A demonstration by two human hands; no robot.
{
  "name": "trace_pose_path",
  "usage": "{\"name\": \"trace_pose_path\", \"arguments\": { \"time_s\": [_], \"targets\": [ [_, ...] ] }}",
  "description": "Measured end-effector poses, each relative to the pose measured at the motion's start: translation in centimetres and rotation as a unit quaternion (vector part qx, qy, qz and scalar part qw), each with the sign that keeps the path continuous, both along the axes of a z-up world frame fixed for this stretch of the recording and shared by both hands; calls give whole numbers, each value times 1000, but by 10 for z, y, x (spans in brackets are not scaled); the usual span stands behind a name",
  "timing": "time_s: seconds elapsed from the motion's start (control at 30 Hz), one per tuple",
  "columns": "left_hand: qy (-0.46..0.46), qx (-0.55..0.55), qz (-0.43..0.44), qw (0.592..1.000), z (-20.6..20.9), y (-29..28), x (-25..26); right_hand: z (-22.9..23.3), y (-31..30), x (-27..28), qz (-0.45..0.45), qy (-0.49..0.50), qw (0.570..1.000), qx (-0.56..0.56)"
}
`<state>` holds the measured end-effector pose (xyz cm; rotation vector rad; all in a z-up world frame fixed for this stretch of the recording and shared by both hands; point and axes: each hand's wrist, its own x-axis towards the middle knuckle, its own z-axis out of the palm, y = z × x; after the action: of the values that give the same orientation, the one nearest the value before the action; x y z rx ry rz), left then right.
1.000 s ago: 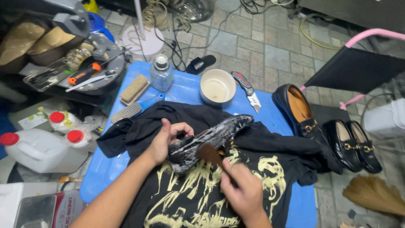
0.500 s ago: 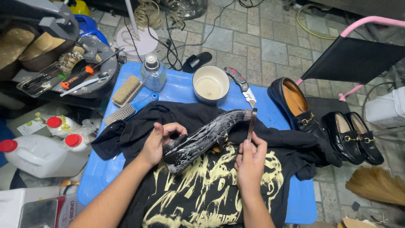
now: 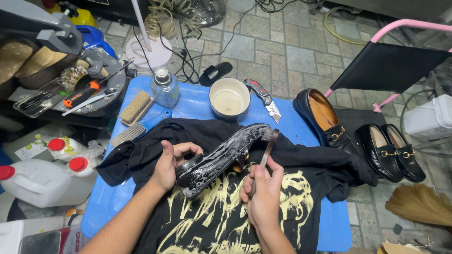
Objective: The person scrubs a black loafer with a brush and cleaning solution, then wipes it with a cloth. The shoe is turned over to clean different areas, and the process is repeated on the upper and sole.
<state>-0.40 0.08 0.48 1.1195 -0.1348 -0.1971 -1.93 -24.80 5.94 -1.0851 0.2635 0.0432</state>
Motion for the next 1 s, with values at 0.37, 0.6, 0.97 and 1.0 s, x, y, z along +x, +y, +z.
{"name": "trace_pose_path", "arguments": {
  "time_s": [0.37,0.6,0.97,1.0],
  "targets": [
    [-122,106,55,985,18,-6,-5,1,-22,-15,121,-173,936,-282],
    [-231,209,94,945,43,-6,-11,33,-43,-25,8,-225,798,-560],
    [-191,125,74,971,26,-10,-10,22,-14,-45,206,-354,734,-541],
    [-188,115,72,973,23,-10,-6,24,-11,-41,235,-400,705,-537]
  ]
}}
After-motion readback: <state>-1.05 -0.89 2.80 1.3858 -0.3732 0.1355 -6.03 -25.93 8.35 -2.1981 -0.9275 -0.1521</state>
